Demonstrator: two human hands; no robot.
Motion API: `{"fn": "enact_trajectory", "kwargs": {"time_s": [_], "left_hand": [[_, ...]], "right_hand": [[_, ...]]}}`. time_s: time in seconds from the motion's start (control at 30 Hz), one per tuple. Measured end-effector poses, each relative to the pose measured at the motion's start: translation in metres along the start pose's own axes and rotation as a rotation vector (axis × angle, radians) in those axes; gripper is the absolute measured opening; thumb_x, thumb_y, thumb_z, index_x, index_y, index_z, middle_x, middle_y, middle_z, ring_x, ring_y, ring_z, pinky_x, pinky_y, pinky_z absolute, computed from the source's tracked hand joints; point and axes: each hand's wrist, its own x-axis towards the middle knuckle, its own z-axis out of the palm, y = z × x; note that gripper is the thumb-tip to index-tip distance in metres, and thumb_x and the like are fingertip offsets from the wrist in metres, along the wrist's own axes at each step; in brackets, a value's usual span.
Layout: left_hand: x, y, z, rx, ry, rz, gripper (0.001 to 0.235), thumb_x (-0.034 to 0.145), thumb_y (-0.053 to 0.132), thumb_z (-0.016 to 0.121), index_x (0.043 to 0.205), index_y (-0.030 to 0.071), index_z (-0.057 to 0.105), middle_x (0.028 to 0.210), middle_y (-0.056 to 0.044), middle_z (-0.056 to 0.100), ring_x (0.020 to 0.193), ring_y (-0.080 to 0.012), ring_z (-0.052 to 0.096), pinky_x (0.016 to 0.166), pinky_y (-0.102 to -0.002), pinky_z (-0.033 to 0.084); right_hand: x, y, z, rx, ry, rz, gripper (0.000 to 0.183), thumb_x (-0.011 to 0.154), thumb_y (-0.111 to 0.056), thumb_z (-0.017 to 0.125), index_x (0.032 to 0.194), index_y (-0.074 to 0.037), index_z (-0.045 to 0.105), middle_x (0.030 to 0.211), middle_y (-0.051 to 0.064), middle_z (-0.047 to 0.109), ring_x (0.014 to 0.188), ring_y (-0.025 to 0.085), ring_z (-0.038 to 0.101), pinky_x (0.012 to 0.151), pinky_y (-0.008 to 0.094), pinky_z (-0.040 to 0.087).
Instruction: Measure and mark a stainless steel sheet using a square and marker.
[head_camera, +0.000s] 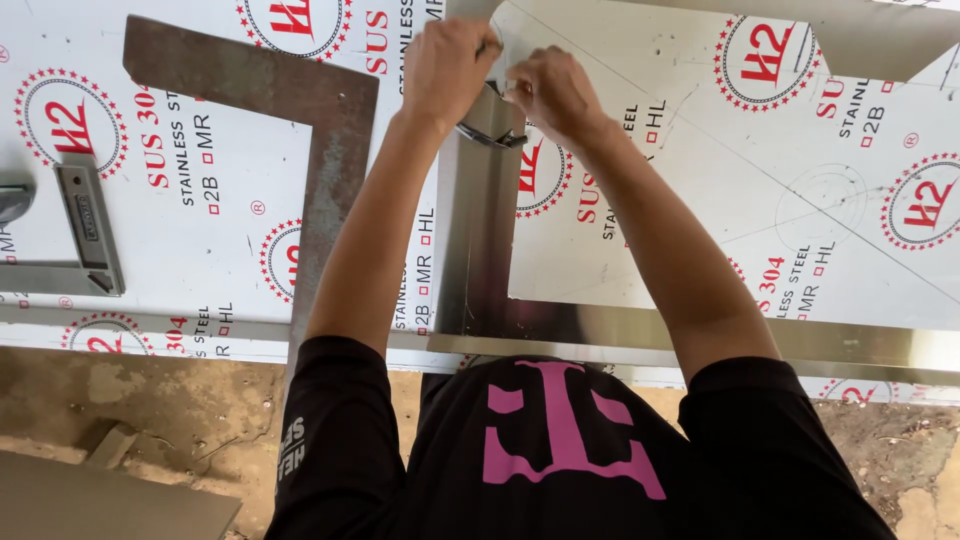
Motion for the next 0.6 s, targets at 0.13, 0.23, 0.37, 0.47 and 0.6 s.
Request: {"fn": "enact_trajectory", "kwargs": {"time_s": [0.13, 0.23, 0.37, 0.47, 0.6], "left_hand": [[-0.019, -0.006, 0.008, 0.089, -0.141, -0.063, 0.013, 0.085, 0.018, 0.079, 0.097, 0.014, 0.080, 0.089, -0.011, 0.074, 0.079, -0.0336, 0.071, 0.069, -0.044, 0.055], [-0.027, -0.010, 0.018, 0.160, -0.211, -0.030, 0.015, 0.085, 0.017, 0.076, 0.099, 0.016, 0.081, 0.090, -0.013, 0.073, 0.080, -0.0358, 0.070, 0.069, -0.046, 0.055], [-0.024, -0.027, 0.034, 0.295, -0.259, 0.054, 0.006, 0.090, 0.011, 0.069, 0.093, 0.010, 0.075, 0.091, -0.014, 0.074, 0.083, -0.0352, 0.071, 0.072, -0.046, 0.055], [-0.019, -0.031, 0.037, 0.323, -0.309, 0.088, 0.006, 0.092, 0.006, 0.065, 0.091, 0.006, 0.071, 0.090, -0.015, 0.074, 0.085, -0.0353, 0.071, 0.073, -0.047, 0.055], [-0.007, -0.024, 0.028, 0.220, -0.310, 0.066, 0.007, 0.092, 0.006, 0.064, 0.091, 0.005, 0.070, 0.089, -0.017, 0.073, 0.084, -0.0369, 0.070, 0.073, -0.047, 0.054]], "right_hand": [[-0.015, 0.008, 0.019, -0.015, 0.055, -0.028, 0.013, 0.084, -0.007, 0.081, 0.097, -0.005, 0.077, 0.086, 0.010, 0.070, 0.088, 0.033, 0.063, 0.080, 0.044, 0.052], [-0.025, 0.011, 0.025, -0.061, 0.205, -0.096, 0.006, 0.087, -0.004, 0.079, 0.091, -0.008, 0.076, 0.093, 0.010, 0.065, 0.094, 0.034, 0.057, 0.083, 0.042, 0.052], [-0.017, 0.018, 0.030, -0.219, 0.124, -0.192, 0.008, 0.095, -0.006, 0.073, 0.100, -0.004, 0.067, 0.105, 0.013, 0.061, 0.104, 0.033, 0.054, 0.093, 0.043, 0.047], [-0.012, 0.026, 0.030, -0.234, 0.062, -0.163, 0.008, 0.097, -0.006, 0.070, 0.101, -0.002, 0.064, 0.105, 0.016, 0.060, 0.105, 0.035, 0.053, 0.094, 0.044, 0.047], [-0.007, 0.034, 0.026, -0.093, 0.085, -0.091, 0.006, 0.103, -0.007, 0.068, 0.102, -0.003, 0.064, 0.110, 0.017, 0.061, 0.110, 0.037, 0.054, 0.093, 0.046, 0.048]]}}
